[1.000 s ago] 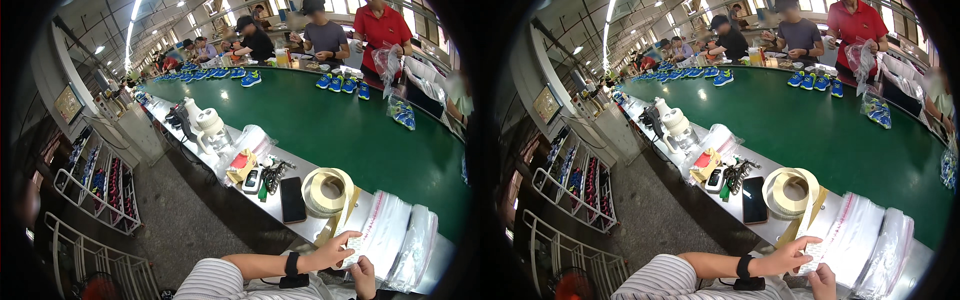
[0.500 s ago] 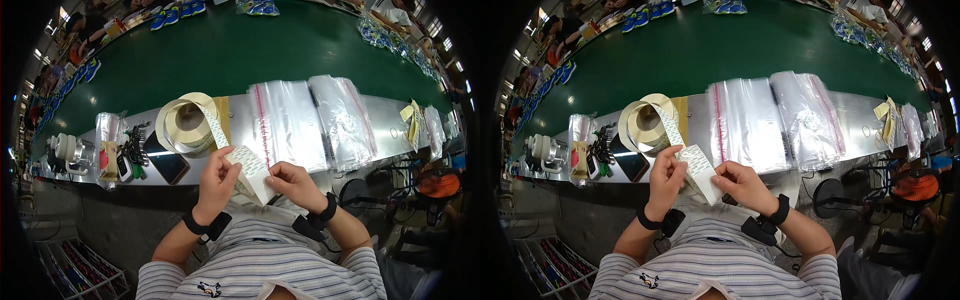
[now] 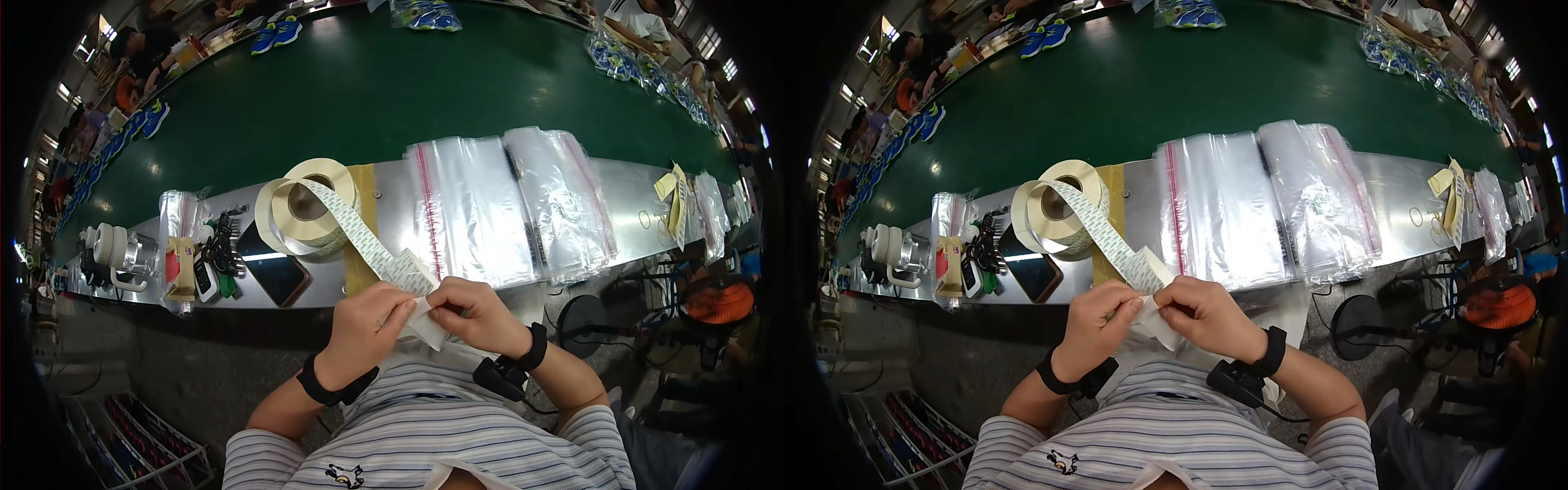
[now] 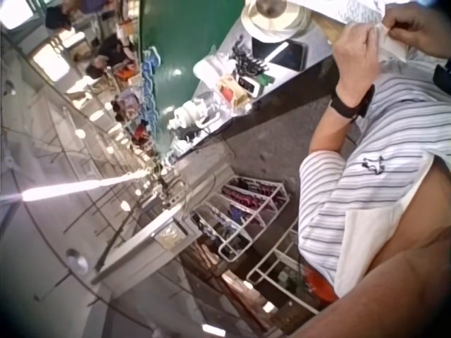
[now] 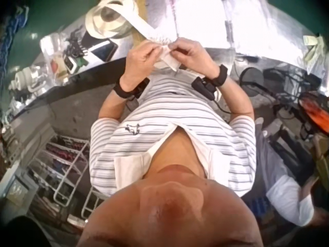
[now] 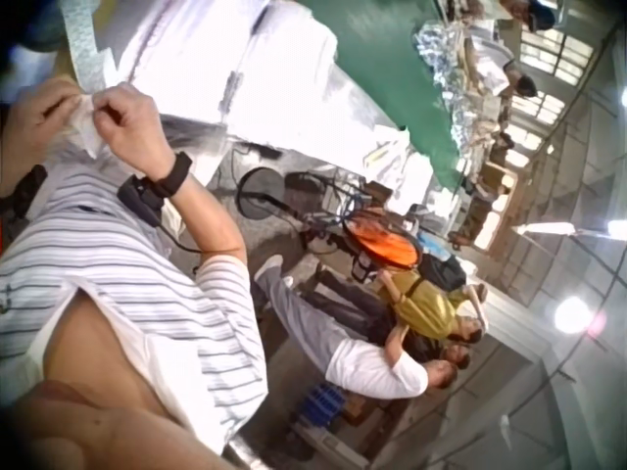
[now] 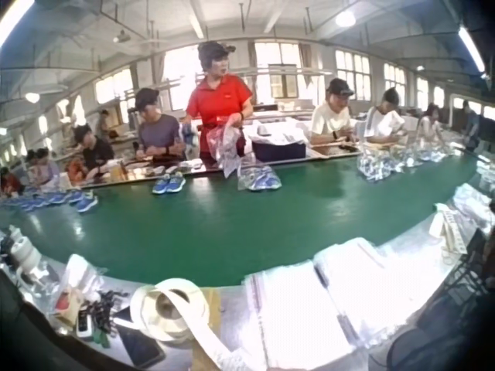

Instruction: The person sits at a long green table in a factory setting and applies adhesive labels to a stack of clear plastic bags. They peel individual labels from a roll and press them onto the bags one by one. Other workers are visible in the background handling blue shoes.

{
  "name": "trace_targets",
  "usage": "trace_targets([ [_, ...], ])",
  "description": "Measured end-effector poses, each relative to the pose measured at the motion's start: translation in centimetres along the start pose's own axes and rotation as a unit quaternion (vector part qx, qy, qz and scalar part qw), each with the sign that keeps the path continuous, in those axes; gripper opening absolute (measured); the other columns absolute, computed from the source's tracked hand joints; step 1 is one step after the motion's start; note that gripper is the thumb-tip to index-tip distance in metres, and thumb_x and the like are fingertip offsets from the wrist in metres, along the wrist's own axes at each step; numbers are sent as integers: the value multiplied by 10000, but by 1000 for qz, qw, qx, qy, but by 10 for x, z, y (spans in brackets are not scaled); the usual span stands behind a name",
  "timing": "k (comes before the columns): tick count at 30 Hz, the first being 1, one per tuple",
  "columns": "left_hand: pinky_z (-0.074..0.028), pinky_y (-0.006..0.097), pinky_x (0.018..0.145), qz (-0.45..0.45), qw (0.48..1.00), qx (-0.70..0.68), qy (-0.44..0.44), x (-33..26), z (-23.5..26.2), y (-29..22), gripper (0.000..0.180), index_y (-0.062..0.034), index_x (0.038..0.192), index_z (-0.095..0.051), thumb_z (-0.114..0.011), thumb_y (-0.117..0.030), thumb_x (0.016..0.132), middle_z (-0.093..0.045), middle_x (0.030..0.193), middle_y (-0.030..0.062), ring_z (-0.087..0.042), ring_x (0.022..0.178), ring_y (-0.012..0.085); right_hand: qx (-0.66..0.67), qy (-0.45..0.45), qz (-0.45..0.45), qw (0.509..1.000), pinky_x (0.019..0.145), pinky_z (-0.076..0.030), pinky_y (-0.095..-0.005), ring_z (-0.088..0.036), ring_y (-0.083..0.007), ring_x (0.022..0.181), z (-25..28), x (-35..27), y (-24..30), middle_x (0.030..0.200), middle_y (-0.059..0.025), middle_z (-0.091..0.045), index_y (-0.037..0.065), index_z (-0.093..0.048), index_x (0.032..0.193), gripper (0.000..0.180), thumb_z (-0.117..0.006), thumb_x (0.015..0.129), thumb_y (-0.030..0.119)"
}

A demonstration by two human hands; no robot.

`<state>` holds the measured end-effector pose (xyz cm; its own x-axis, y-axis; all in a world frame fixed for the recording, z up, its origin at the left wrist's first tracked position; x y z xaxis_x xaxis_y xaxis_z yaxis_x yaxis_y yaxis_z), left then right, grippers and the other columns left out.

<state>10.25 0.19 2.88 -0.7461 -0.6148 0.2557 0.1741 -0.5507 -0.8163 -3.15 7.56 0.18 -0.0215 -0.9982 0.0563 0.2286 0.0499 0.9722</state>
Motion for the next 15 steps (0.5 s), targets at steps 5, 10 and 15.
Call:
trace_targets([
  [5,-472,256,607,93,990,-62,-82,15,26,22,71,17,863,-608,-580,-45,883,-607,750,88,-588,631,140,-8,-54,-67,996,624,-473,-294,-597,-198,678,9,-14,-16,828,-97,-604,9,-626,939,115,-602,831,41],
  [10,-489,324,750,63,990,-123,12,35,8,19,219,38,1044,-586,-572,-123,897,-624,916,155,-614,833,240,-184,-58,-86,977,644,-489,-327,-622,-251,709,35,-21,-13,834,-116,-623,44,-655,958,226,-659,851,243],
  [15,-343,463,1013,-146,955,190,176,40,-58,9,529,39,1271,-473,-557,-329,900,-531,1256,212,-486,1199,321,-419,-225,-45,878,628,-492,-368,-611,-264,769,70,24,-25,865,-108,-601,42,-604,925,261,-699,806,254],
])
Point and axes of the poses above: each hand's wrist, its own x-axis towards the middle knuckle, its own z-axis out of the back of the hand, y = z × x, the point moved 6 cm from there along x, towards the middle knuckle
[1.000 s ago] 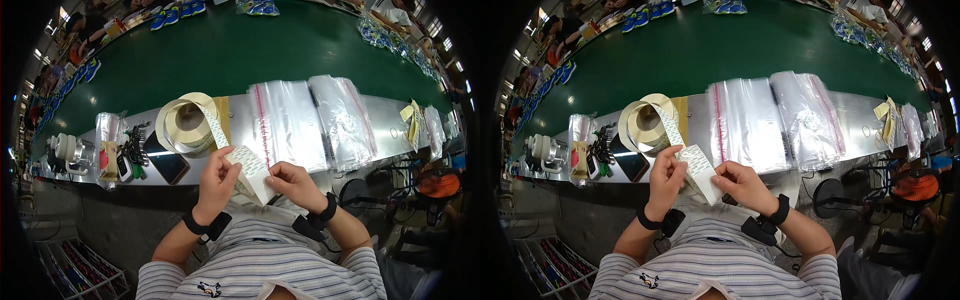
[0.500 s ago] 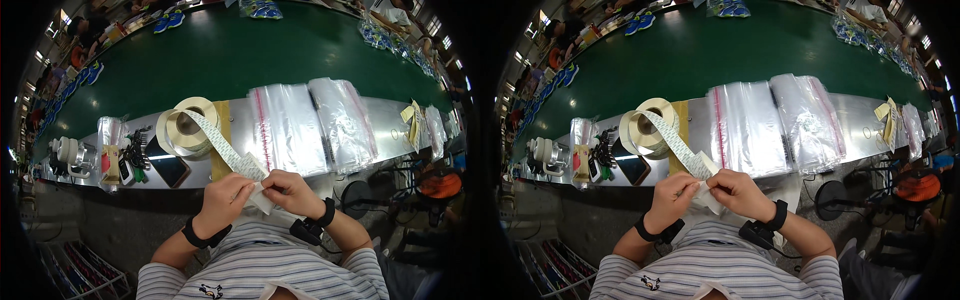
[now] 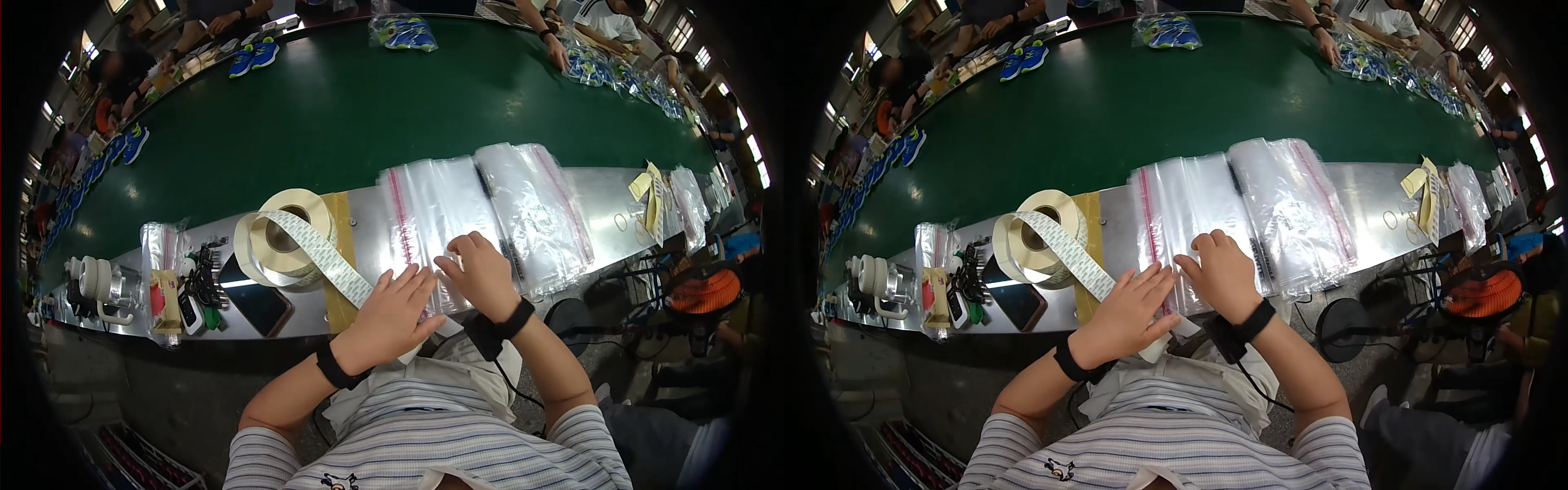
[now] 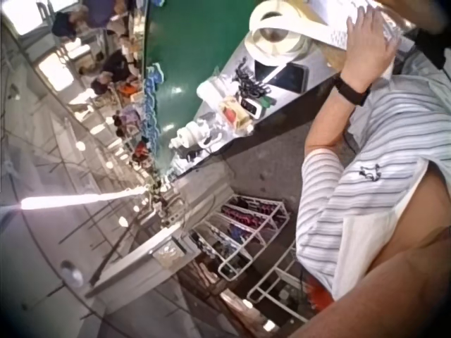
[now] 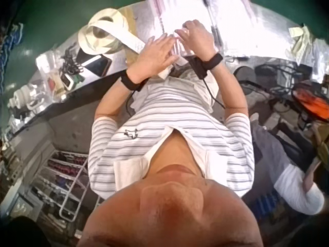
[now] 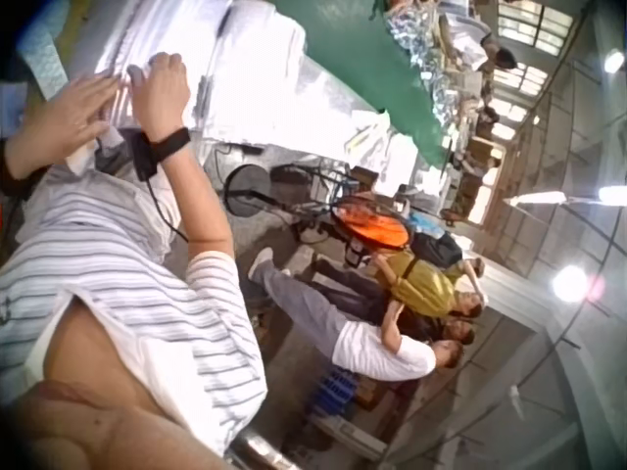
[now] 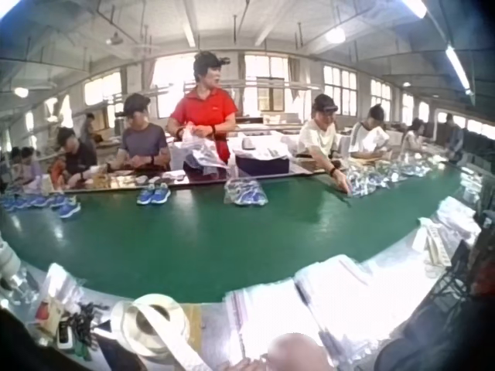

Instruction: The person sits at a long green table in a factory setting and applies adhesive labels to a stack of clear plastic bags. They peel individual labels from a roll and press them onto the bags one by one. Other workers are visible in the background handling blue shoes.

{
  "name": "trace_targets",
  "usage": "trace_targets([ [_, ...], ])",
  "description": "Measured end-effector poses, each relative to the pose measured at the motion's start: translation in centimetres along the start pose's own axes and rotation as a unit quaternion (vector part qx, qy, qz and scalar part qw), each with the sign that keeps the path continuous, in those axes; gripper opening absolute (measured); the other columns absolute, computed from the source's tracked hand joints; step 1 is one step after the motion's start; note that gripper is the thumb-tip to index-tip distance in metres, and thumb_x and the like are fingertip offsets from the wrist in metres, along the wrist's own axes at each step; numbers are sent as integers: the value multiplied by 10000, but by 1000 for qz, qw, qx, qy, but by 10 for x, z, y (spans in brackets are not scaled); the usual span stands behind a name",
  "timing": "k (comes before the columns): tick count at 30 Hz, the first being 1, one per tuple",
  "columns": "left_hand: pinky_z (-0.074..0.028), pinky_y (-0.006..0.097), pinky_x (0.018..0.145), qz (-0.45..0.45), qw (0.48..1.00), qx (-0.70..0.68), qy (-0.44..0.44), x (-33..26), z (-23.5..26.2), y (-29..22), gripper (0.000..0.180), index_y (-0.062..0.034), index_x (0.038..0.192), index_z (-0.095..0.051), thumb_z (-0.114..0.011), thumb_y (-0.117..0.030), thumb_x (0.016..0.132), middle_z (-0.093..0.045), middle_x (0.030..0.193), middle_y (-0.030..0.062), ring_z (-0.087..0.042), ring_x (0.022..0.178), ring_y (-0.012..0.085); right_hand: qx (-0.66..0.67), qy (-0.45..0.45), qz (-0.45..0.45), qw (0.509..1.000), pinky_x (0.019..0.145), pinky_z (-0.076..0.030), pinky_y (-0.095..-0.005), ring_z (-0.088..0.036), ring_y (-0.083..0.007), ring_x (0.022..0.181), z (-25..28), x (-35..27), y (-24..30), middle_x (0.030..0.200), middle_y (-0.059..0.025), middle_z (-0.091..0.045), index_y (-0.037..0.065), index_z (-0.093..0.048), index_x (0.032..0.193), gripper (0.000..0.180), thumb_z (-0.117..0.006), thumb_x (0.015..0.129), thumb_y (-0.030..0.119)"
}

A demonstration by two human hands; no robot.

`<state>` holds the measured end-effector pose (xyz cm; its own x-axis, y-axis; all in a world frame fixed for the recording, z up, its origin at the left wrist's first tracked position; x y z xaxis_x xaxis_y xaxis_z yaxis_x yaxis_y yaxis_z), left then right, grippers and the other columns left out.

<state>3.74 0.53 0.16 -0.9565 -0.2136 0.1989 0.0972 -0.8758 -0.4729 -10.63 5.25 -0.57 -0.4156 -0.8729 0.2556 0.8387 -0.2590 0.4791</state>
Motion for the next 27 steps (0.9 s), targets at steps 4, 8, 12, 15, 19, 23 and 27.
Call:
trace_targets([
  [4,-272,511,1060,23,995,57,81,-7,-23,7,653,65,1323,-402,-567,-385,879,-466,1347,209,-401,1295,321,-47,44,-63,996,670,-481,-392,-573,-288,853,-33,9,-23,877,-80,-562,74,-555,872,289,-714,773,294],
  [8,-265,503,1066,33,997,25,68,-14,-24,10,625,58,1322,-410,-561,-358,881,-457,1357,209,-408,1292,318,-33,-7,-17,999,611,-506,-391,-585,-279,837,-32,5,-25,867,-106,-551,83,-552,827,162,-666,801,195],
  [12,-269,504,1060,34,997,20,72,-13,-26,10,603,59,1312,-422,-557,-341,882,-465,1350,208,-413,1289,310,-56,-47,-57,996,603,-506,-385,-574,-280,825,-27,6,-21,857,-108,-532,54,-532,842,206,-676,787,191],
  [15,-281,511,1047,34,997,29,63,-12,-23,12,585,56,1302,-432,-554,-333,883,-486,1329,205,-431,1274,305,-38,-22,24,999,642,-499,-373,-554,-281,855,-33,6,-5,888,-106,-525,49,-541,857,317,-746,726,254],
  [19,-304,532,1022,43,998,1,48,-14,-20,15,547,27,1297,-446,-554,-316,885,-518,1296,191,-467,1244,293,-36,-17,-33,999,648,-492,-383,-562,-277,833,-38,6,-14,876,-106,-532,59,-566,820,261,-738,732,235],
  [23,-306,553,1015,52,997,-10,52,-15,-22,15,526,11,1308,-437,-550,-292,893,-522,1296,181,-471,1241,295,-55,-16,-37,998,623,-491,-407,-576,-286,795,-35,7,-20,856,-109,-551,65,-566,814,165,-685,776,172],
  [27,-312,516,1017,62,992,-30,107,-9,-13,19,491,-10,1325,-428,-506,-278,921,-533,1285,172,-509,1189,304,50,-36,-79,995,615,-478,-410,-578,-309,736,-17,9,-34,803,-126,-550,49,-555,792,123,-628,809,147],
])
Point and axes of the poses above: each hand's wrist, its own x-axis towards the middle knuckle, its own z-axis out of the back of the hand, y = z × x, the point moved 6 cm from there along x, towards the middle knuckle
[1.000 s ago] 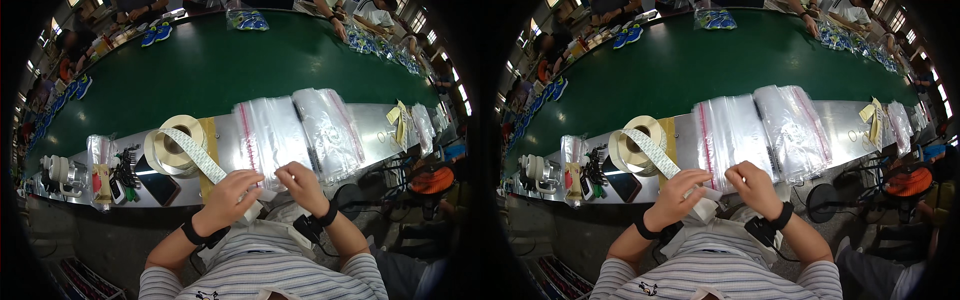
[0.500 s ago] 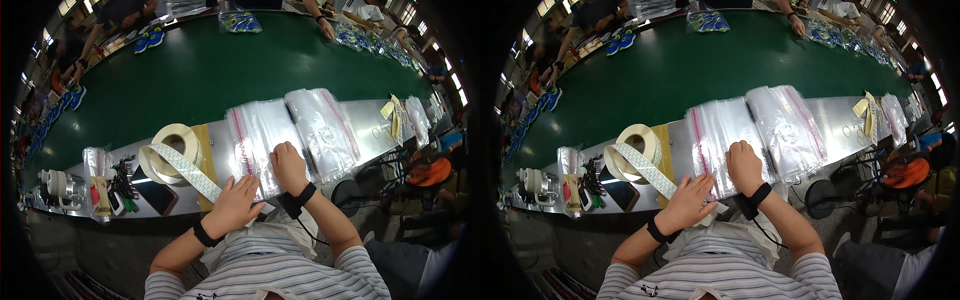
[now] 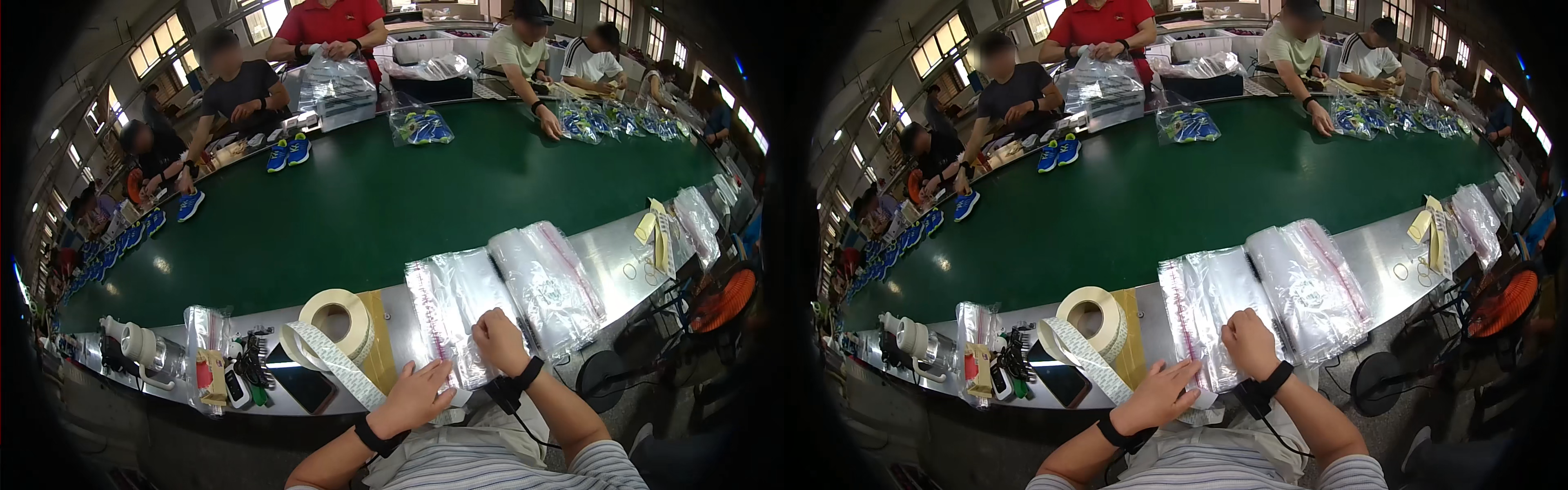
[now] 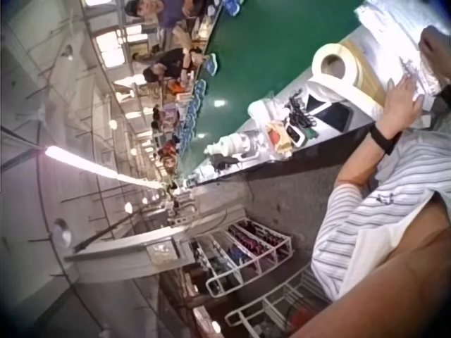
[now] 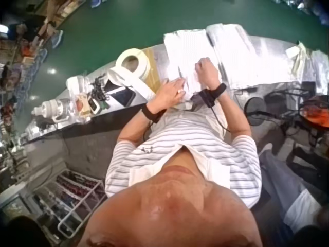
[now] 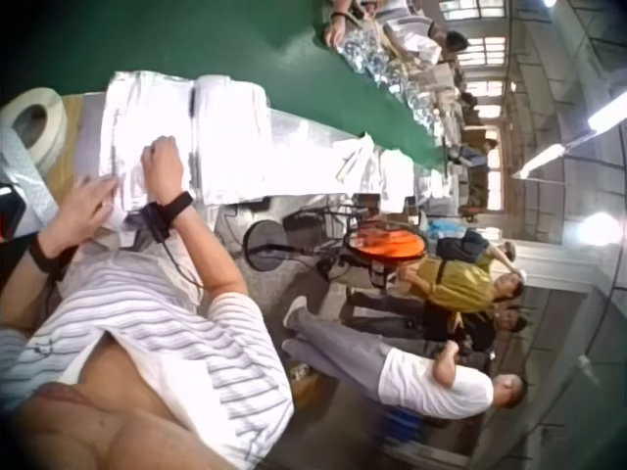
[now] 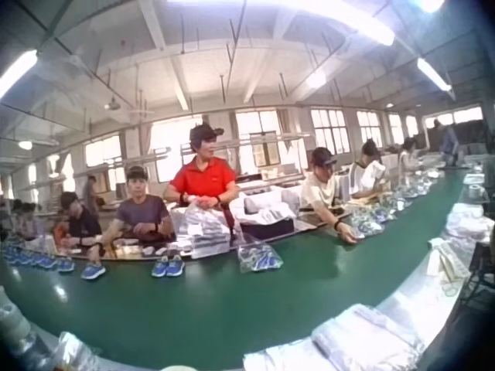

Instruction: The person sits at a long green table in a factory setting and applies adhesive labels to a stack of clear plastic bags. They peel individual labels from a roll and press them onto the bags one by one. Other workers are visible in the background handling blue shoes.

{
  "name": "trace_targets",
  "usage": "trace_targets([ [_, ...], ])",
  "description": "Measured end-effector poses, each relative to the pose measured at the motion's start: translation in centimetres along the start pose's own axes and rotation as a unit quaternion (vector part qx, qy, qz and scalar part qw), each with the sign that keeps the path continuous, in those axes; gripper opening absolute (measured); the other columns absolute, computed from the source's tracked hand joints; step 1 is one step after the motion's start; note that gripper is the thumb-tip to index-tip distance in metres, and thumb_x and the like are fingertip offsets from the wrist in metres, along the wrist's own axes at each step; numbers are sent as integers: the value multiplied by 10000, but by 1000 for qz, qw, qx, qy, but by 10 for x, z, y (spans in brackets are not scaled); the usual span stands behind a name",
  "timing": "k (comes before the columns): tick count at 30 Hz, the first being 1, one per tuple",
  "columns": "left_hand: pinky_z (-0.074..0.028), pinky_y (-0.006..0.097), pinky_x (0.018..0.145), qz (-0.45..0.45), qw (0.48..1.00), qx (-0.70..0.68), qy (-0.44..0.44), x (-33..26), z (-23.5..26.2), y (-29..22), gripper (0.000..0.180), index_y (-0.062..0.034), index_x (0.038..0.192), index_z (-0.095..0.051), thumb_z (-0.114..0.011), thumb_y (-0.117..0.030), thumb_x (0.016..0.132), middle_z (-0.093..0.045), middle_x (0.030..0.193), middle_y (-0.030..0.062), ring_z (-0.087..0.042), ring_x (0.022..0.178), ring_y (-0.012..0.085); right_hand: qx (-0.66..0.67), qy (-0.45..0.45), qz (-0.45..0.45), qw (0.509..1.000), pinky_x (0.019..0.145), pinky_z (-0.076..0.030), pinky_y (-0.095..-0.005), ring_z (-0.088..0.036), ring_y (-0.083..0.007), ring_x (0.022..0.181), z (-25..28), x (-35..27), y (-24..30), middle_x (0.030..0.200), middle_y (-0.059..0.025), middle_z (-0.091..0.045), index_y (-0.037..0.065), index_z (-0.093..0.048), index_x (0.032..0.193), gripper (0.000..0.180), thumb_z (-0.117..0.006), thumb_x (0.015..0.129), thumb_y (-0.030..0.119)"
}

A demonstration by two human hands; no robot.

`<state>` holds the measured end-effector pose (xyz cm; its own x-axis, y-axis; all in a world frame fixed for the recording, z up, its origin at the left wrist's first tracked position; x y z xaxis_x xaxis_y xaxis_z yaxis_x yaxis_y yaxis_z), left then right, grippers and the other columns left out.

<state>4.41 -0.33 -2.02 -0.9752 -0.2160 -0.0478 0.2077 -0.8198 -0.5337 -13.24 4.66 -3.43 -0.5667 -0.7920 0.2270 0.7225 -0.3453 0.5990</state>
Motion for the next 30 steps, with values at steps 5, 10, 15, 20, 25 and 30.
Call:
trace_targets([
  [5,-363,371,1024,43,920,-377,97,31,29,5,448,39,1326,-419,-375,-236,975,-541,1271,188,-530,1178,265,117,46,-34,991,638,-476,-414,-594,-343,705,2,-1,-21,810,-173,-589,18,-561,791,154,-593,835,163],
  [10,-417,448,1001,-1,498,-862,96,104,9,-15,417,97,1252,-442,-318,-189,975,-552,1215,218,-523,1168,335,152,84,35,984,701,-504,-358,-646,-251,831,-19,-4,-17,885,-146,-649,-15,-594,932,157,-523,869,110],
  [15,-466,444,946,227,453,-861,-36,118,-48,50,333,63,1111,-504,-363,-193,953,-594,1079,192,-557,1112,331,350,133,-209,903,550,-461,-255,-575,-124,577,-4,-8,-44,649,-70,-602,-20,-558,844,207,-475,918,153],
  [20,-529,371,859,191,659,-724,-67,123,-44,57,324,56,1215,-404,-362,-48,911,-600,1079,223,-610,1055,308,453,14,-117,884,727,-436,-220,-523,-74,800,48,-3,-43,870,-13,-572,21,-565,929,168,-497,958,173],
  [25,-561,320,698,252,789,-559,-21,143,-32,32,223,21,1028,-559,-389,-65,914,-628,963,132,-648,829,206,378,71,-18,923,815,-455,-267,-552,-125,903,51,2,-19,1001,-70,-580,6,-536,1035,175,-553,929,145],
  [30,-518,491,861,227,545,-801,96,133,-18,18,557,53,1304,-346,-326,-405,987,-528,1173,241,-600,988,343,159,75,140,974,953,-428,-379,-517,-295,1140,59,-26,17,1209,-167,-531,0,-433,1241,520,-675,827,202],
])
Point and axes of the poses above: each hand's wrist, its own x-axis towards the middle knuckle, its own z-axis out of the back of the hand, y = z × x, the point moved 6 cm from there along x, towards the middle knuckle
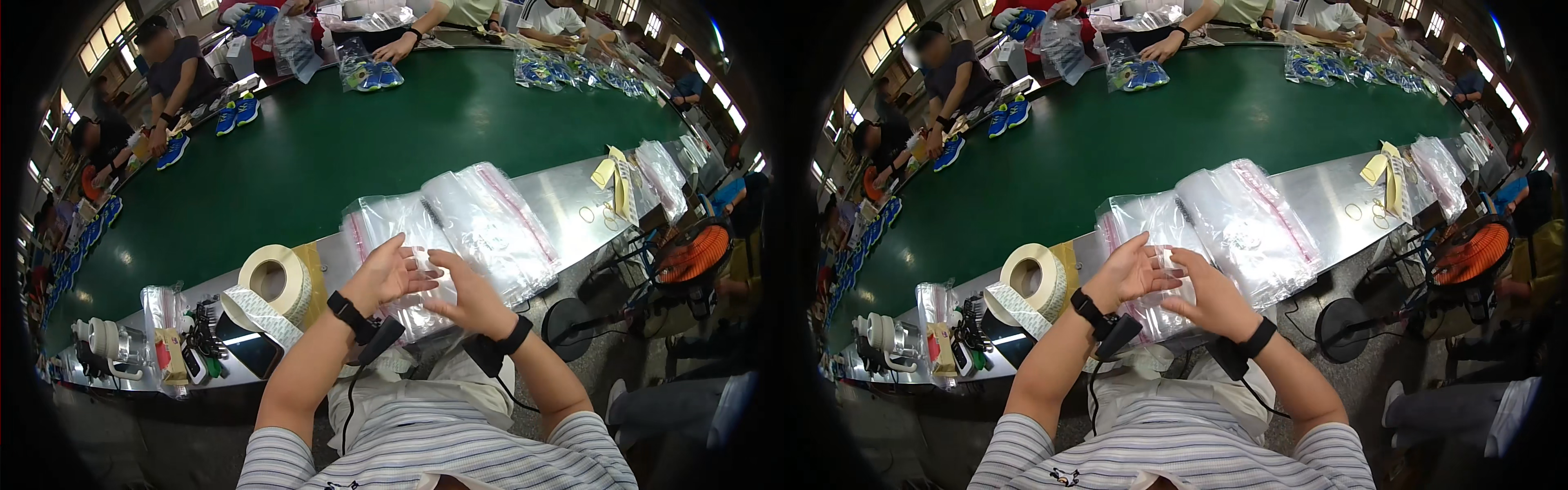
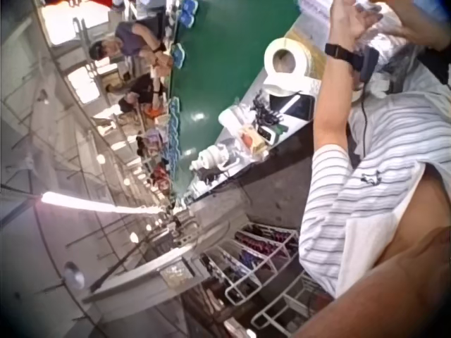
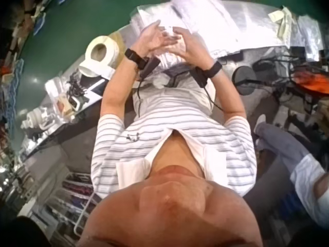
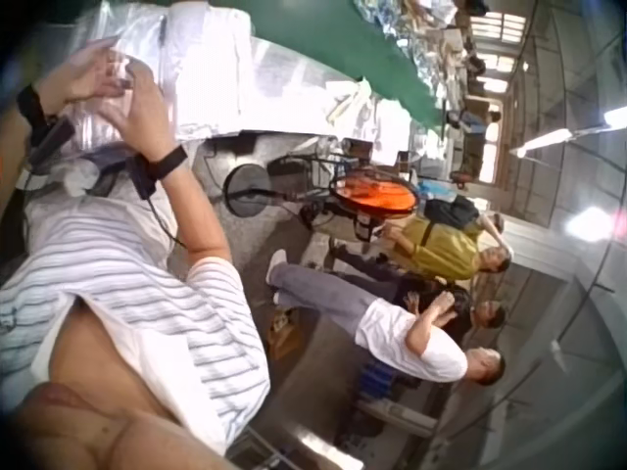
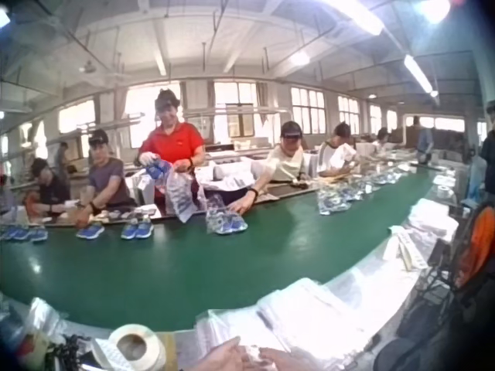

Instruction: The person sits at a long green table in a factory setting and applies adhesive labels to a stack of clear plastic bags. They peel individual labels from a roll and press them onto the bags one by one. Other workers are visible in the background handling blue shoes.

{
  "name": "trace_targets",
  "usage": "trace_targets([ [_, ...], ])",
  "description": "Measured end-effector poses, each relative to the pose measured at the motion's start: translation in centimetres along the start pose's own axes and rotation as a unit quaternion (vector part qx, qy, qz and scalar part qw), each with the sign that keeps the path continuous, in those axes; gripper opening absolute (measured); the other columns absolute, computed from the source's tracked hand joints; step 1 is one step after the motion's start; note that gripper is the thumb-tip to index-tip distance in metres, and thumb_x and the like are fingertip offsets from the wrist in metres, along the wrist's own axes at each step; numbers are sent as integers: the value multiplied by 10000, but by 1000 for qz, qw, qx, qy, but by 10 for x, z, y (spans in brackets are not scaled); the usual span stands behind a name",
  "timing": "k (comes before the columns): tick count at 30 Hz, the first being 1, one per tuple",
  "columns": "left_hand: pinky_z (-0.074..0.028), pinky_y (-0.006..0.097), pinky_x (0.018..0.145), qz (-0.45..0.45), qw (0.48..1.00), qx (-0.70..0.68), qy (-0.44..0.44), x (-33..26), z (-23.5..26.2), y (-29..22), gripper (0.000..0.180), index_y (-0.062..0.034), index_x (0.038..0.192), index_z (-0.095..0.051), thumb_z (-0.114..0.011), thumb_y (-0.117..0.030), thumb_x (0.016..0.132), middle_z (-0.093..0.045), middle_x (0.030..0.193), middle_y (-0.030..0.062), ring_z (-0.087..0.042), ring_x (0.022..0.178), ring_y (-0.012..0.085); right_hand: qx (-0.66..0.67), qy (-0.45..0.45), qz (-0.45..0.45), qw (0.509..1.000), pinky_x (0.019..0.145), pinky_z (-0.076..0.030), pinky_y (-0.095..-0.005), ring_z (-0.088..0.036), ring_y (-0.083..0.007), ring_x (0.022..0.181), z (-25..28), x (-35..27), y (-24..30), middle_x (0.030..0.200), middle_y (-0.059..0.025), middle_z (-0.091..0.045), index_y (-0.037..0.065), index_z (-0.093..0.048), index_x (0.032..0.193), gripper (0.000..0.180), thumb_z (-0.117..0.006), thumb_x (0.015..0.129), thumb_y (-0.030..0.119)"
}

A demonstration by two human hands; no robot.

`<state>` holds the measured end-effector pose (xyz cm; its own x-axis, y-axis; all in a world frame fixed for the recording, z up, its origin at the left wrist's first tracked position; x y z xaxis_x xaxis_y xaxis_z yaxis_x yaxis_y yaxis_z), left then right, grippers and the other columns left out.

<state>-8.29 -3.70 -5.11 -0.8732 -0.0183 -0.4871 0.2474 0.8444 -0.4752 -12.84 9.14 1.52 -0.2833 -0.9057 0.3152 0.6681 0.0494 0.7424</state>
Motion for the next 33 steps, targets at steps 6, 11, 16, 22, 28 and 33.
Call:
trace_targets([
  [6,-430,497,962,-181,978,60,-79,-77,4,1,570,31,1342,-325,-352,-414,987,-388,1349,231,-394,1263,320,-260,-52,78,961,768,-492,-352,-596,-282,975,-23,-5,19,1118,-131,-583,22,-588,1088,390,-703,732,133],
  [11,-487,308,852,-384,764,518,25,-106,-22,28,344,20,1252,-451,-491,-138,949,-486,1271,160,-554,1086,203,351,-145,-278,882,633,-507,-263,-646,-150,744,4,2,-61,875,-63,-605,14,-580,1037,185,-489,914,117],
  [16,-487,295,862,-222,857,441,-147,-61,34,40,583,82,1369,-314,-577,-135,896,-347,1378,232,-583,1065,209,151,-379,-256,876,605,-509,-264,-645,-165,731,107,-46,-104,869,-67,-580,19,-509,995,115,-503,895,75],
  [22,-470,240,771,-233,888,388,-79,-116,21,55,402,54,1303,-410,-507,-91,940,-635,1009,116,-605,909,137,-257,-375,-302,838,570,-448,-296,-564,-132,634,140,-90,-132,781,-38,-579,-17,-593,797,195,-558,875,158],
  [28,-501,257,612,58,882,430,-181,-219,89,102,304,51,966,-643,-523,-228,946,-687,803,76,-638,659,126,136,-320,-390,853,513,-333,-199,-460,-47,601,141,-107,-161,660,35,-540,18,-638,796,295,-566,924,274],
  [33,-461,231,602,18,903,310,-296,-206,138,136,463,55,1151,-546,-548,-350,928,-596,1021,60,-550,826,116,-447,-360,-283,769,726,-470,-385,-564,-280,862,154,-87,-91,1076,-151,-520,2,-563,1070,304,-651,842,183],
])
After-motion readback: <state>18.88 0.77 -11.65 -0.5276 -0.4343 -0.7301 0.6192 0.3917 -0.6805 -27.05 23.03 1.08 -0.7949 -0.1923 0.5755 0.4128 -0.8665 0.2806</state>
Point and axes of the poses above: each hand's wrist, its own x-axis towards the middle knuckle, its own z-axis out of the back of the hand, y = z × x, the point moved 6 cm from there along x, towards the middle knuckle
